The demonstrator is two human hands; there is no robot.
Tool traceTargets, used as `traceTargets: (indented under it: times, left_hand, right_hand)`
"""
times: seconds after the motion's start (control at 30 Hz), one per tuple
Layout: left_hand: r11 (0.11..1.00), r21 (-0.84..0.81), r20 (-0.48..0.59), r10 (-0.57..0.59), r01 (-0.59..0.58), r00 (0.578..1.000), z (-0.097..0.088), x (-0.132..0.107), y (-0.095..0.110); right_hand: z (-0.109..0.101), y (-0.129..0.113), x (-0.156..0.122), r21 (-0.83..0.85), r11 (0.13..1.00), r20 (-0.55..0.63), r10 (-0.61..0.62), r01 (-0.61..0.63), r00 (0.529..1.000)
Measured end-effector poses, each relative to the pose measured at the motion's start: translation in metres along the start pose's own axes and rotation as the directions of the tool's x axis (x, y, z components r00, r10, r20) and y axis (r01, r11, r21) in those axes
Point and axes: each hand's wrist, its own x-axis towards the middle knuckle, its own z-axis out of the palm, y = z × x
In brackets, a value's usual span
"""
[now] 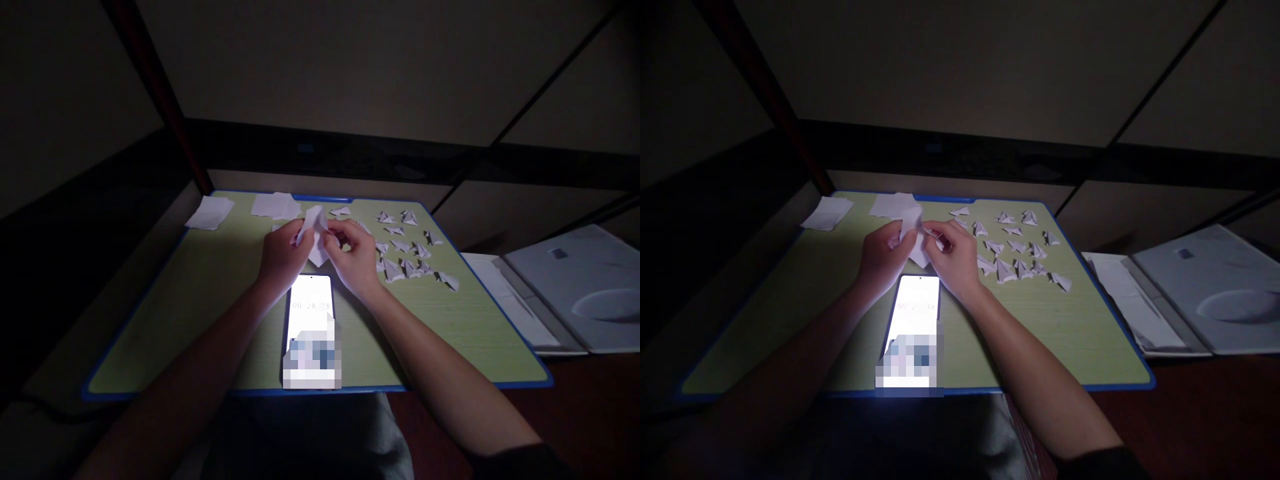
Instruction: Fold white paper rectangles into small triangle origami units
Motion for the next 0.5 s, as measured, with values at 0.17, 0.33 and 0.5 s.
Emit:
traceTargets:
  times: [0.17, 0.33, 0.5]
  left_hand:
    - [0.999, 0.03, 0.0, 0.018, -0.018, 1.0, -0.0019, -0.0006, 0.0026]
    - [1.0, 0.004, 0.021, 0.021, -0.021, 1.0, -0.0024, -0.0023, 0.0028]
    - [0.981, -0.18, 0.097, -0.059, 0.076, 0.994, -0.0003, -0.0003, 0.0005]
  right_hand:
    - [0.0004, 0.0018, 0.0002, -0.005, 1.0, -0.008, -0.004, 0.004, 1.0]
    - [0.0, 0.0017, 0.0003, 0.021, 0.999, -0.015, 0.033, -0.033, 0.999]
    - [-0.0008, 0.0015, 0.0011, 0.046, 0.996, -0.047, 0.075, -0.073, 0.996]
